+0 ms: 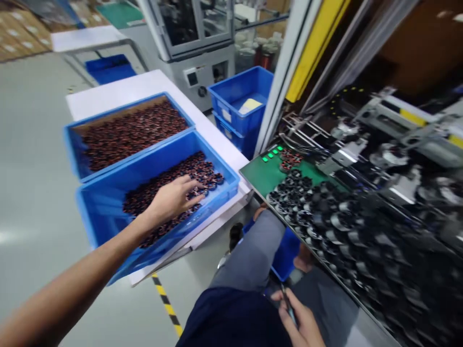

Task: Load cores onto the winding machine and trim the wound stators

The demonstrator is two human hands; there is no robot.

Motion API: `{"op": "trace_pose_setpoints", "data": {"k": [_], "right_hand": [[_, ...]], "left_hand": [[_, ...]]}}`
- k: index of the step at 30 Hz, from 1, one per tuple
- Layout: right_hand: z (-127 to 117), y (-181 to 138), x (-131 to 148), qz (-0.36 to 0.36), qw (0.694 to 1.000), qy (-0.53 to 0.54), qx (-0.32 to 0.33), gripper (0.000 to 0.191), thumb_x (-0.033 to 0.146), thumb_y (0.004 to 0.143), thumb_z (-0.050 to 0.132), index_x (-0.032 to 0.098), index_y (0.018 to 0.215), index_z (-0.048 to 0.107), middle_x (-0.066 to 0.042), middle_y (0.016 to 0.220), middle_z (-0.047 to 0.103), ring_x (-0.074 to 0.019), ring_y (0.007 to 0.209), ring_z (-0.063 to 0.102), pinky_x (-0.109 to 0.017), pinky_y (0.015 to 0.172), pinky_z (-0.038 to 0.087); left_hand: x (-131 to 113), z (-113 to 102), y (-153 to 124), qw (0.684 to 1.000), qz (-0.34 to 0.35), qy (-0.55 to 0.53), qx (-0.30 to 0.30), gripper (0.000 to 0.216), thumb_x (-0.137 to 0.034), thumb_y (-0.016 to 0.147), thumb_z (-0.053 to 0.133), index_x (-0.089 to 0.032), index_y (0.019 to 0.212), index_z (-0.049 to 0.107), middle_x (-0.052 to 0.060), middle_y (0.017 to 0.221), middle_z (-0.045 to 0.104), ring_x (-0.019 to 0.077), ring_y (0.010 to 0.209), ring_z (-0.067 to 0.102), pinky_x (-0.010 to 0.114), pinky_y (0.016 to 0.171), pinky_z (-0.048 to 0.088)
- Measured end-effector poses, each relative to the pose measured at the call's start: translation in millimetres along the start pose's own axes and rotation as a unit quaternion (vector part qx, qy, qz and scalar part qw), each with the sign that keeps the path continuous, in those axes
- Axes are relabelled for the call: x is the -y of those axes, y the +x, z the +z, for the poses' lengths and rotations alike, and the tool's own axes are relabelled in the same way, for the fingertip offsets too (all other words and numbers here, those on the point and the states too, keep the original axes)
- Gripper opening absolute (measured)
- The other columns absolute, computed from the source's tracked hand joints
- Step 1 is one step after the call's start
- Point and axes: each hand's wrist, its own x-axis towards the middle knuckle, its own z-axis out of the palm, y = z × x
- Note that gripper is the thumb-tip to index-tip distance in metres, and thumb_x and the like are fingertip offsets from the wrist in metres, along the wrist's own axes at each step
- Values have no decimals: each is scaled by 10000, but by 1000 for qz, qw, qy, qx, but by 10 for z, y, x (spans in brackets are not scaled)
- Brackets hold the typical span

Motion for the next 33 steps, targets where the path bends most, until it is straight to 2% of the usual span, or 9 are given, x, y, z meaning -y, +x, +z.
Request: {"op": "trace_pose_setpoints", "data": {"k": [4, 9, 14, 18, 21, 24, 26, 29, 33], "right_hand": [[22, -52, 165, 23, 1000, 11, 8, 507, 714, 1136, 681, 350, 1359, 955, -94, 1277, 905, -339, 1213, 892, -429, 1160, 709], [-170, -368, -8, 18, 1000, 1, -5, 583, 757, 1148, 674, 316, 1426, 936, -122, 1363, 889, -329, 1314, 863, -396, 1219, 675], [-447, -749, -408, 104, 990, 22, -91, 793, 893, 1095, 678, 199, 1379, 934, -172, 1288, 896, -298, 1194, 882, -342, 1196, 664], [-507, -846, -525, 135, 984, 58, -96, 795, 915, 1093, 646, 184, 1206, 937, -161, 1235, 892, -306, 1199, 871, -321, 1141, 675], [-503, -743, -402, 132, 981, 97, -102, 711, 828, 1152, 623, 179, 1189, 910, -118, 1061, 874, -240, 951, 855, -280, 924, 693], [-534, -524, -101, 91, 976, 167, -110, 619, 735, 1177, 655, 163, 1104, 879, -35, 736, 736, -167, 655, 707, -245, 673, 588], [-585, -342, 115, 38, 970, 215, -110, 499, 619, 1192, 700, 163, 1083, 870, -10, 671, 711, -135, 568, 633, -237, 603, 518], [-665, -78, 368, -37, 955, 262, -135, 202, 370, 1186, 771, 211, 1190, 896, 24, 688, 733, -109, 567, 648, -231, 603, 495], [-697, 126, 651, -113, 923, 321, -182, 252, 266, 1109, 896, 311, 1357, 892, 43, 769, 741, -119, 641, 683, -270, 641, 540]], "left_hand": [[-1032, -64, 829, 983, 143, -64, -95, 386, -534, 1151, 721, -312, 1444, 838, 112, 1351, 737, 327, 1273, 734, 471, 1140, 662], [-2111, 485, 1915, 979, 191, 13, -64, 609, -204, 1048, 830, -247, 1645, 716, 216, 1824, 506, 462, 1690, 481, 648, 1350, 566], [-2222, 954, 2421, 982, 186, 41, 1, 435, -233, 1078, 786, -199, 1511, 795, 219, 1927, 402, 505, 1830, 313, 730, 1474, 406], [-2058, 1085, 2511, 983, 133, -90, -93, 133, -305, 1030, 829, -202, 1114, 834, 179, 1844, 523, 487, 1767, 390, 739, 1437, 439], [-2072, 1080, 2230, 938, 60, -281, -194, 405, -595, 997, 895, -230, 958, 724, 177, 1419, 756, 435, 1497, 629, 684, 1329, 539], [-2293, 1003, 1463, 863, 91, -477, -143, 552, -787, 1002, 866, -274, 1011, 662, 40, 1003, 747, 284, 1070, 771, 471, 1052, 660], [-2528, 911, 805, 829, 116, -541, -83, 499, -739, 1032, 875, -278, 1051, 683, 27, 1022, 773, 231, 944, 768, 389, 905, 649], [-2868, 772, -28, 824, 184, -535, -25, 366, -613, 1057, 910, -292, 1100, 738, 40, 1066, 808, 246, 1013, 794, 396, 896, 656], [-3079, 728, -531, 820, 263, -507, -42, 303, -499, 1047, 946, -319, 1221, 775, 60, 1189, 830, 308, 1232, 826, 469, 992, 706]]}}
